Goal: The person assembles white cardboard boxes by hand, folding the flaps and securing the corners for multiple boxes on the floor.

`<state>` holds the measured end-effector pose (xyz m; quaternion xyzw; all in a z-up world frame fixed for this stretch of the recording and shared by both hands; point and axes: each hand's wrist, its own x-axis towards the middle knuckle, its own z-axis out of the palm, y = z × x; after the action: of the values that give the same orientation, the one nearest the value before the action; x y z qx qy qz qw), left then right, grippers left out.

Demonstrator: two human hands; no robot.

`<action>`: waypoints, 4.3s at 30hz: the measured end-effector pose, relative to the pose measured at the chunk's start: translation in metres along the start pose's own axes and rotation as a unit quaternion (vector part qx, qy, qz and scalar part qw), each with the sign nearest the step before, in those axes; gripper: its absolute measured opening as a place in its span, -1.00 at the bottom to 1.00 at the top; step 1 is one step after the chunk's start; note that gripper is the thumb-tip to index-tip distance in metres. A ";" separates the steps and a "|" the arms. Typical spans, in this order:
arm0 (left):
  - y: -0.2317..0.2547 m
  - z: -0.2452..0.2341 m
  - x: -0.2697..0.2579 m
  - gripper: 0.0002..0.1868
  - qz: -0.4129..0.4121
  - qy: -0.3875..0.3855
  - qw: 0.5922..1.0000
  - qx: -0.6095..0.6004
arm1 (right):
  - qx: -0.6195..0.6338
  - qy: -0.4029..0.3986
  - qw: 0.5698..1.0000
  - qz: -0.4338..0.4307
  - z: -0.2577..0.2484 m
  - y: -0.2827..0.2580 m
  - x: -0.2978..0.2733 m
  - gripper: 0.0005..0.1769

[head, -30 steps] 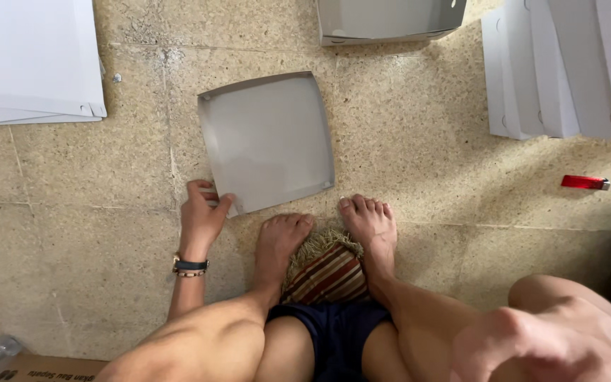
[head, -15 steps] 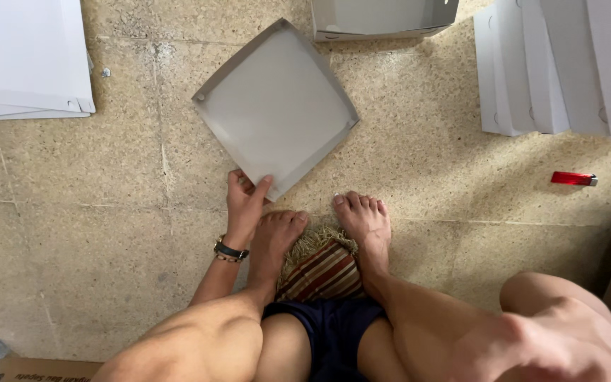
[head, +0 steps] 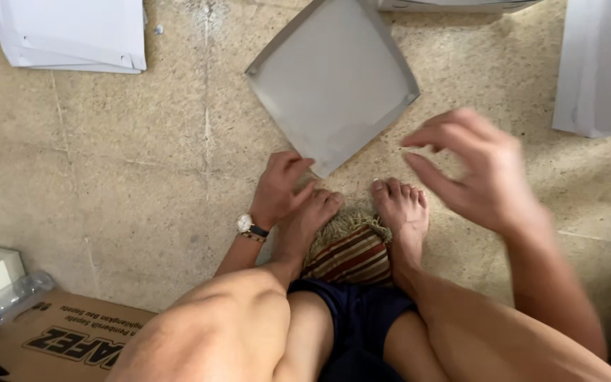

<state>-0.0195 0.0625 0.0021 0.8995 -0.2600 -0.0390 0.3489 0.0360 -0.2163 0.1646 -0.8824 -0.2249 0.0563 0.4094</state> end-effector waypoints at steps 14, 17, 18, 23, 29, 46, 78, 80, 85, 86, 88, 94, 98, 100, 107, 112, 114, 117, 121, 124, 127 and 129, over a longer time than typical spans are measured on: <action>0.012 0.031 0.022 -0.95 0.072 0.158 0.982 0.070 | 0.386 0.100 0.793 0.461 0.173 0.056 -0.049 -0.61; 0.019 0.031 0.027 -0.92 0.061 0.152 0.986 0.034 | 0.490 0.139 0.721 0.469 0.180 0.060 -0.048 -0.68; 0.022 0.031 0.028 -0.91 0.056 0.151 0.987 0.007 | 0.511 0.139 0.714 0.459 0.184 0.064 -0.050 -0.74; 0.025 0.037 0.029 -0.92 0.044 0.165 0.984 -0.043 | 0.535 0.135 0.712 0.435 0.186 0.065 -0.054 -0.82; 0.030 0.035 0.033 -0.91 0.024 0.168 0.985 -0.041 | 0.525 0.137 0.734 0.408 0.185 0.064 -0.056 -0.81; 0.037 0.043 0.038 -0.91 -0.034 0.139 0.988 0.063 | 0.525 0.164 0.716 0.431 0.189 0.059 -0.047 -0.81; 0.039 0.039 0.037 -0.85 -0.116 0.106 0.982 -0.101 | 0.515 0.157 0.697 0.474 0.186 0.056 -0.039 -0.80; 0.038 0.041 0.036 -0.85 -0.120 0.102 0.982 -0.109 | 0.511 0.156 0.700 0.475 0.184 0.054 -0.039 -0.80; 0.041 0.041 0.036 -0.84 -0.139 0.105 0.972 -0.156 | 0.505 0.153 0.701 0.480 0.186 0.054 -0.041 -0.79; 0.043 0.038 0.037 -0.83 -0.138 0.103 0.971 -0.163 | 0.508 0.156 0.696 0.483 0.185 0.052 -0.040 -0.79; 0.047 0.034 0.039 -0.83 -0.136 0.101 0.971 -0.170 | 0.510 0.158 0.691 0.486 0.180 0.048 -0.037 -0.79; 0.033 0.041 0.031 -0.83 -0.133 0.090 0.984 -0.082 | 0.548 0.078 0.669 0.496 0.161 0.042 -0.032 -0.65; 0.018 0.060 0.020 -0.89 -0.111 0.063 0.991 -0.051 | 0.475 0.068 0.735 0.479 0.161 0.047 -0.037 -0.65; 0.012 0.071 0.015 -0.87 -0.108 0.061 0.992 -0.037 | 0.442 0.089 0.763 0.463 0.164 0.058 -0.042 -0.68; 0.028 0.061 0.024 -0.81 -0.086 0.023 0.993 -0.072 | 0.018 -0.017 0.993 0.114 0.154 0.067 -0.038 -0.46; 0.010 0.026 0.017 -0.69 -0.043 -0.060 0.995 -0.069 | -0.143 -0.084 0.986 0.030 0.154 0.084 -0.041 -0.64; 0.003 0.002 0.013 -0.60 -0.053 -0.124 0.989 0.067 | -0.219 -0.127 0.966 0.047 0.142 0.081 -0.037 -0.71; -0.017 0.007 0.000 -0.78 0.001 -0.098 0.990 0.104 | -0.308 -0.057 0.948 -0.051 0.134 0.080 -0.037 -0.66; -0.015 0.025 0.003 -0.83 0.019 -0.075 0.993 0.086 | -0.303 -0.046 0.947 -0.102 0.160 0.080 -0.037 -0.74; -0.010 0.034 0.007 -0.86 0.000 -0.068 0.997 0.039 | -0.271 -0.018 0.951 -0.146 0.187 0.097 -0.046 -0.83; -0.013 0.038 0.009 -0.86 -0.040 -0.067 0.997 -0.009 | -0.227 -0.005 0.966 -0.126 0.193 0.104 -0.048 -0.83; -0.016 0.032 0.017 -0.90 -0.062 -0.117 0.991 -0.029 | -0.231 -0.020 0.970 -0.074 0.189 0.104 -0.043 -0.76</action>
<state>-0.0061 0.0446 -0.0302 0.8926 -0.2419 -0.1729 0.3390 -0.0193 -0.1619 -0.0417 -0.9326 -0.3048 -0.0099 0.1932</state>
